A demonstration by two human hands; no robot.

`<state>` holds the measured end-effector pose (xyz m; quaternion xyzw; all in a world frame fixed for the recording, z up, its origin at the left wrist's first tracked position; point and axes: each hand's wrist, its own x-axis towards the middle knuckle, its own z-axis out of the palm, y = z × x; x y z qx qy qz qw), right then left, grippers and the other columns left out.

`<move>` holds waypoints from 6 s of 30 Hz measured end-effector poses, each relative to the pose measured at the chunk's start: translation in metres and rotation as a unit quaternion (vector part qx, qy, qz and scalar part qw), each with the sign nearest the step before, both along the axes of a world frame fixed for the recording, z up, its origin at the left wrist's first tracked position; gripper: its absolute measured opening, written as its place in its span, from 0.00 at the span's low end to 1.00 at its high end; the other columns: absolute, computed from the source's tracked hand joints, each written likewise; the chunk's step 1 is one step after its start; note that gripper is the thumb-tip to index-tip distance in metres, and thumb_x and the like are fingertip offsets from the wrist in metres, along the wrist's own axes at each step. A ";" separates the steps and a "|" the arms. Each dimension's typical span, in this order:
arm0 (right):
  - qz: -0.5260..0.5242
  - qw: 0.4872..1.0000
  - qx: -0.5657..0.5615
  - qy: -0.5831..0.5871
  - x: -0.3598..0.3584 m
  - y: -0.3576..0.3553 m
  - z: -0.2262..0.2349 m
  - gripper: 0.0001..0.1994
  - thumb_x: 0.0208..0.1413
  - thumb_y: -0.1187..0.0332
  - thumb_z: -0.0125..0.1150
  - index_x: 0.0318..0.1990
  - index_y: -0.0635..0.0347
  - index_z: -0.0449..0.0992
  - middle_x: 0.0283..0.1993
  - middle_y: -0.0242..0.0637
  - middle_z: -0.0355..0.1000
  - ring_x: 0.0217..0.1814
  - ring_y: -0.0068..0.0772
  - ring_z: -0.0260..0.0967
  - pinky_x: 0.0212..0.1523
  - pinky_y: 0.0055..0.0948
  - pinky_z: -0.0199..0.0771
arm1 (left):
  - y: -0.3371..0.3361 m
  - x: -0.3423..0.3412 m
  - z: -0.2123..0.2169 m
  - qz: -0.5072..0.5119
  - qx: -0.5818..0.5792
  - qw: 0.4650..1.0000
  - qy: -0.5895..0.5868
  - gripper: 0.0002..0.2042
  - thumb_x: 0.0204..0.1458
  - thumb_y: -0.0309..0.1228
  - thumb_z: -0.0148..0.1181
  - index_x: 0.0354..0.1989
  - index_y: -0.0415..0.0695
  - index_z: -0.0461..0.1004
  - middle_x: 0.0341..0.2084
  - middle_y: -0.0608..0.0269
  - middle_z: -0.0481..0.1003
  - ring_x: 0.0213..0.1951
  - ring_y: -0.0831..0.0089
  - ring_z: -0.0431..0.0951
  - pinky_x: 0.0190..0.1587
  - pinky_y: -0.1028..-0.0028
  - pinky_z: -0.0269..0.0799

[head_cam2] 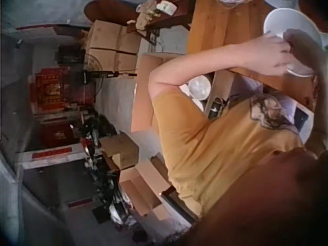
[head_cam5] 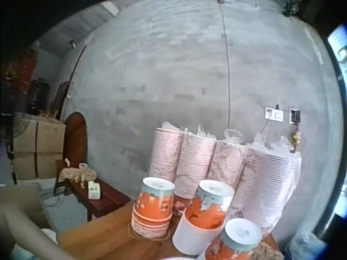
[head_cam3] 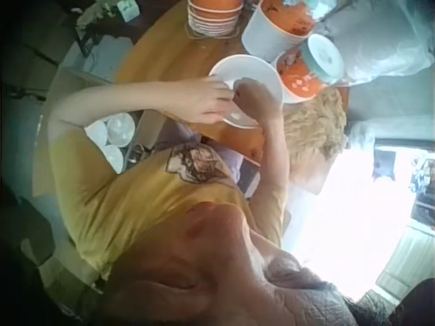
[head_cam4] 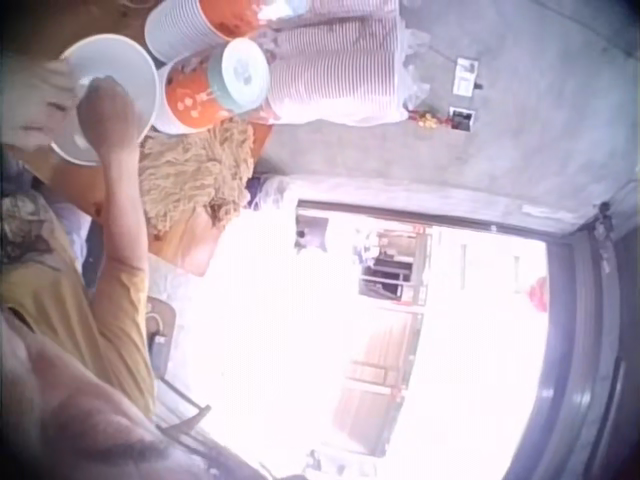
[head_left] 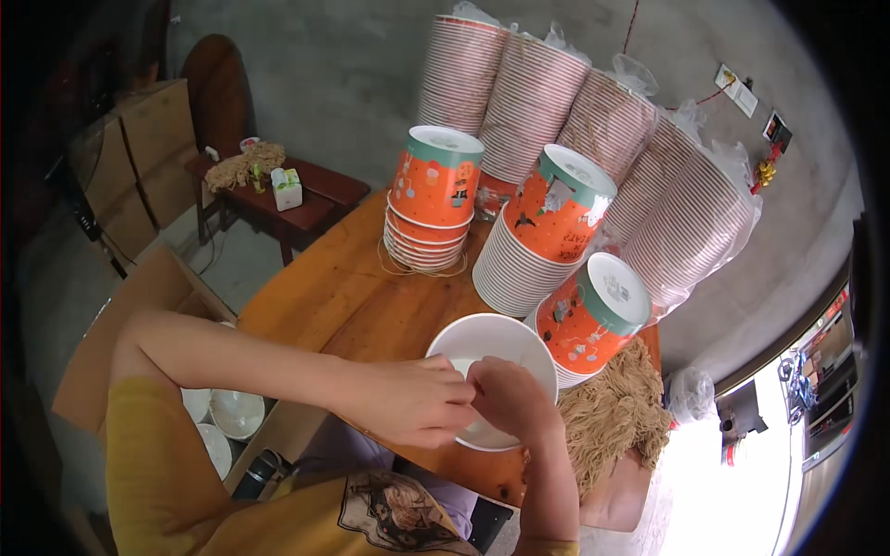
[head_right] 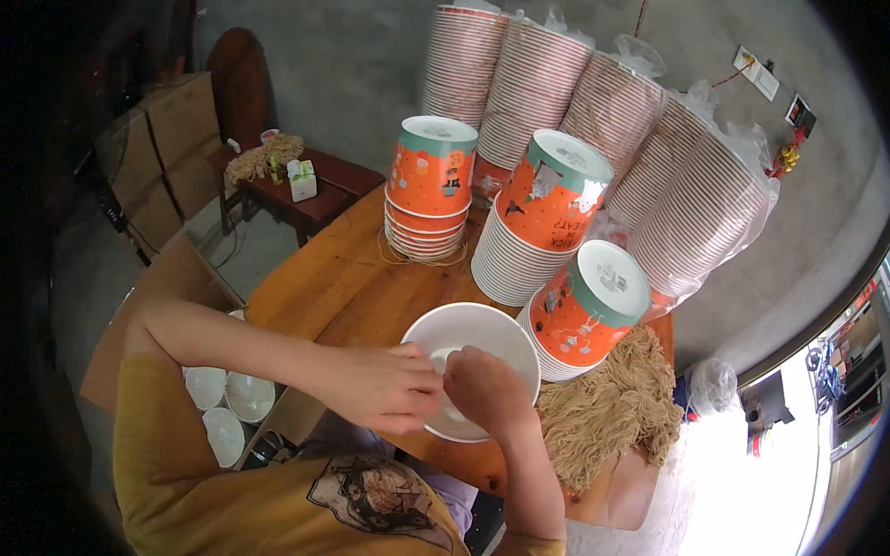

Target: Attach thin strings to paper bowls for packaging or display.

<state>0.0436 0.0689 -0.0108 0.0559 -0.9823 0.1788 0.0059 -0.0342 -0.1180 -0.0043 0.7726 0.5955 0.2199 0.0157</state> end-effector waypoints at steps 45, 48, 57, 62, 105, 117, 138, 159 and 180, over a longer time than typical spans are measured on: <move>0.034 0.625 -0.773 0.099 -0.199 -0.029 0.062 0.08 0.62 0.62 0.53 0.33 0.55 0.67 0.21 0.24 0.62 0.19 0.15 0.56 0.18 0.16 0.54 | -0.189 -0.151 0.052 0.297 0.490 0.693 -0.437 0.09 0.59 0.27 0.48 0.45 0.41 0.69 0.38 0.64 0.73 0.45 0.74 0.73 0.55 0.70 0.66; -0.027 0.573 -0.806 0.147 -0.248 -0.014 0.054 0.08 0.62 0.63 0.54 0.33 0.54 0.69 0.23 0.24 0.63 0.22 0.16 0.58 0.21 0.16 0.56 | -0.196 -0.146 0.031 0.329 0.462 0.671 -0.477 0.08 0.59 0.27 0.49 0.44 0.41 0.69 0.36 0.64 0.72 0.42 0.76 0.73 0.52 0.70 0.68; -0.130 0.645 -0.748 0.083 -0.227 -0.004 -0.031 0.10 0.63 0.61 0.52 0.38 0.58 0.70 0.34 0.30 0.70 0.34 0.20 0.67 0.29 0.20 0.68 | -0.185 -0.133 -0.006 0.326 0.405 0.641 -0.564 0.05 0.59 0.26 0.50 0.40 0.42 0.70 0.32 0.65 0.72 0.37 0.77 0.73 0.47 0.73 0.70; -0.128 0.799 -0.585 0.058 -0.155 -0.006 -0.039 0.12 0.61 0.65 0.54 0.49 0.60 0.72 0.44 0.32 0.72 0.46 0.20 0.69 0.40 0.22 0.75 | -0.143 -0.123 -0.022 0.313 0.339 0.657 -0.596 0.05 0.59 0.27 0.50 0.39 0.41 0.71 0.31 0.64 0.73 0.35 0.75 0.76 0.45 0.75 0.70; -0.130 0.756 -0.027 0.641 0.071 0.043 0.094 0.11 0.50 0.83 0.61 0.41 0.64 0.71 0.49 0.44 0.69 0.49 0.31 0.68 0.46 0.24 0.71 | 0.133 -0.006 0.028 -0.070 0.161 0.679 -0.713 0.15 0.63 0.37 0.48 0.53 0.43 0.66 0.42 0.70 0.70 0.46 0.81 0.68 0.52 0.76 0.63; -0.143 0.747 -0.390 0.519 0.092 0.035 0.049 0.08 0.55 0.77 0.61 0.36 0.62 0.66 0.47 0.37 0.66 0.45 0.22 0.64 0.47 0.22 0.66 | 0.055 0.011 0.046 0.050 0.305 0.806 -0.505 0.12 0.65 0.35 0.45 0.41 0.40 0.71 0.29 0.74 0.69 0.32 0.88 0.64 0.37 0.85 0.62; -0.182 0.539 -0.814 0.119 -0.032 -0.016 -0.132 0.06 0.62 0.69 0.54 0.42 0.58 0.66 0.41 0.33 0.69 0.46 0.24 0.68 0.52 0.29 0.70 | -0.171 -0.110 0.046 0.464 0.455 0.744 -0.157 0.15 0.63 0.35 0.47 0.51 0.39 0.62 0.46 0.56 0.65 0.49 0.67 0.64 0.53 0.69 0.59; -0.486 0.834 0.042 0.258 0.149 0.101 -0.085 0.07 0.54 0.68 0.59 0.30 0.62 0.72 0.29 0.40 0.69 0.32 0.44 0.70 0.33 0.37 0.71 | -0.075 0.005 -0.037 0.249 0.172 0.947 0.110 0.14 0.38 0.23 0.59 0.37 0.41 0.69 0.26 0.61 0.66 0.27 0.61 0.68 0.36 0.60 0.61; -0.178 0.597 -0.780 -0.060 0.051 -0.089 -0.027 0.05 0.59 0.68 0.59 0.35 0.59 0.77 0.27 0.21 0.69 0.25 0.09 0.56 0.24 0.14 0.52 | -0.043 0.069 -0.049 0.303 0.282 0.910 -0.009 0.27 0.43 0.27 0.70 0.52 0.43 0.65 0.34 0.58 0.71 0.35 0.62 0.75 0.34 0.70 0.72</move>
